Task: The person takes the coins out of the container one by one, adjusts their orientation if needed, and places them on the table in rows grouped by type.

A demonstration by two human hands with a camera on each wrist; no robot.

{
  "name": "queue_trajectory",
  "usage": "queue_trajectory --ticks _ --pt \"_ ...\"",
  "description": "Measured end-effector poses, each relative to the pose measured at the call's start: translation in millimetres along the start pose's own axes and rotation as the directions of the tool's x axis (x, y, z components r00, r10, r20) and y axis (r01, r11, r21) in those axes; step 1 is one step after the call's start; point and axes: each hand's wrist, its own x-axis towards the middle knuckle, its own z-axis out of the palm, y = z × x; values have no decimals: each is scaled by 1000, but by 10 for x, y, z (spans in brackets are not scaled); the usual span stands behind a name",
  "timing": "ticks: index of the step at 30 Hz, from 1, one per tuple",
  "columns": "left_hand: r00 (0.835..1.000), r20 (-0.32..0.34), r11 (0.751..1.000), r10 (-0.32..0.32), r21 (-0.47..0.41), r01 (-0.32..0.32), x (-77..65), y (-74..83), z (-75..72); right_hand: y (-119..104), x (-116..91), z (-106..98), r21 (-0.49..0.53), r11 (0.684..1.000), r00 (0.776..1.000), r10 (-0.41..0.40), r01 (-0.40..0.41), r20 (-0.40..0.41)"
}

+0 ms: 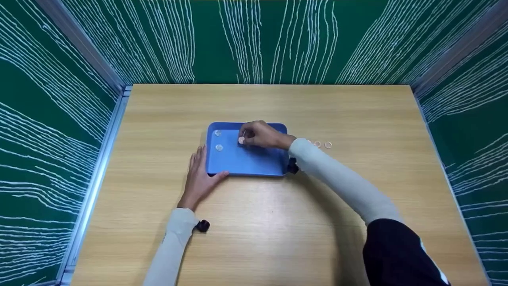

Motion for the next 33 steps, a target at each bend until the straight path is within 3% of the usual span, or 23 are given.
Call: queue_trajectory --ticks 16,33 --pt "999 9 999 -37 -13 37 -33 -5 -13 -8 -487 -262 170 984 991 68 -48 -116" --pt "1000 13 1000 -14 -11 14 -6 34 -10 41 -893 -505 206 977 967 109 -61 -231"
